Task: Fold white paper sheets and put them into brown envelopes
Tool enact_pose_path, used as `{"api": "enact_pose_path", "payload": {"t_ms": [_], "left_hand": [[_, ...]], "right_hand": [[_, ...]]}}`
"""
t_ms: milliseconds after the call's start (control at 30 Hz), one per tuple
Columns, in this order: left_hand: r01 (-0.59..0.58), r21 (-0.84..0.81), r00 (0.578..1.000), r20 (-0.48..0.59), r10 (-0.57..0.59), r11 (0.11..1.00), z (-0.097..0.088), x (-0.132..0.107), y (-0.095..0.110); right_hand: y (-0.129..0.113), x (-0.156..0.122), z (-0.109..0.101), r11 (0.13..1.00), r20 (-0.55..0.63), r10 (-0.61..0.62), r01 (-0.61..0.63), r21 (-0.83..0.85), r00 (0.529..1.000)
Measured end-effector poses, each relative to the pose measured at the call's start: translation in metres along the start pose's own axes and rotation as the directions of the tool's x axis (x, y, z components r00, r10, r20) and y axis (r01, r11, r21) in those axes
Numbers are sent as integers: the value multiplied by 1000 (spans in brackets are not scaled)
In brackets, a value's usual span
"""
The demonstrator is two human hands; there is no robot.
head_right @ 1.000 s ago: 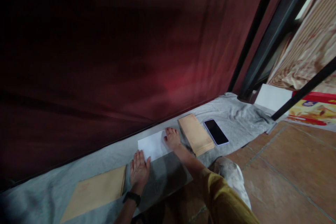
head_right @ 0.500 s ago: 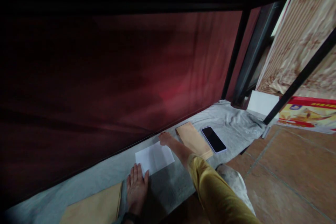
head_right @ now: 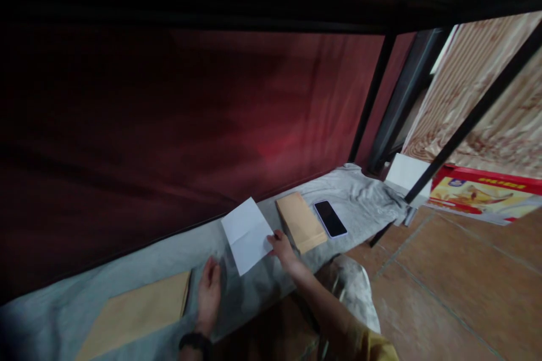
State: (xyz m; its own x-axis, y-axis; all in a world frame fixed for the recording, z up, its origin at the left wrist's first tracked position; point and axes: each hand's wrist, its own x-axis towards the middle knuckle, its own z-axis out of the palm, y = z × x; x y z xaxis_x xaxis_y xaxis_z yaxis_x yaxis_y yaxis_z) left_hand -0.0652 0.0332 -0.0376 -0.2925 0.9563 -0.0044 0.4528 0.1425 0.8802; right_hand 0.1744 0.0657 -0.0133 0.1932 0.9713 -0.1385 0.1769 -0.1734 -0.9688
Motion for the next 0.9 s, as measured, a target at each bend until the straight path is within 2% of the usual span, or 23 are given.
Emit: {"api": "enact_pose_path", "payload": {"t_ms": [67,133,167,267,300,367,433,500,600,667,800,900], "left_hand": [[177,-192,977,153,-149,965,9,-21,12],[335,-329,925,292,-242,883,16,-41,20],[389,-372,905,326,-274,843,18,-50,23],[461,-376,877,330,-348,804,15,-64,21],[469,-341,873,317,-370,815,12,-66,19],[474,-252,866,303,-396,843,5,-67,15],[460,-185,868,301,-395,869,0,-68,12],[420,-143,878,311,-362,896,-1,-70,12],[398,-154,889,308,-339,904,2,-74,16],[408,-196,890,302,-341,892,6,-75,18],[395,-219,898,296,-325,892,11,-71,21],[315,-184,928,265,-261,931,12,-70,20]], "right_hand": [[12,-25,9,998,-11,64,-63,15,998],[19,-43,19,994,-17,110,-110,7,994],[22,-49,22,992,-20,123,-123,0,992],[28,-67,20,991,-34,129,-130,-26,991],[30,-73,15,994,-51,87,-90,-68,995],[31,-85,2,965,-80,-96,73,-252,992],[29,-92,-7,827,1,-333,292,-480,943],[22,-93,-7,650,203,-470,492,-579,859],[8,-80,11,487,489,-505,702,-519,711],[2,-66,28,448,586,-476,754,-480,656],[0,-40,52,402,688,-382,782,-476,616],[4,-22,51,357,704,-356,786,-505,615]]}}
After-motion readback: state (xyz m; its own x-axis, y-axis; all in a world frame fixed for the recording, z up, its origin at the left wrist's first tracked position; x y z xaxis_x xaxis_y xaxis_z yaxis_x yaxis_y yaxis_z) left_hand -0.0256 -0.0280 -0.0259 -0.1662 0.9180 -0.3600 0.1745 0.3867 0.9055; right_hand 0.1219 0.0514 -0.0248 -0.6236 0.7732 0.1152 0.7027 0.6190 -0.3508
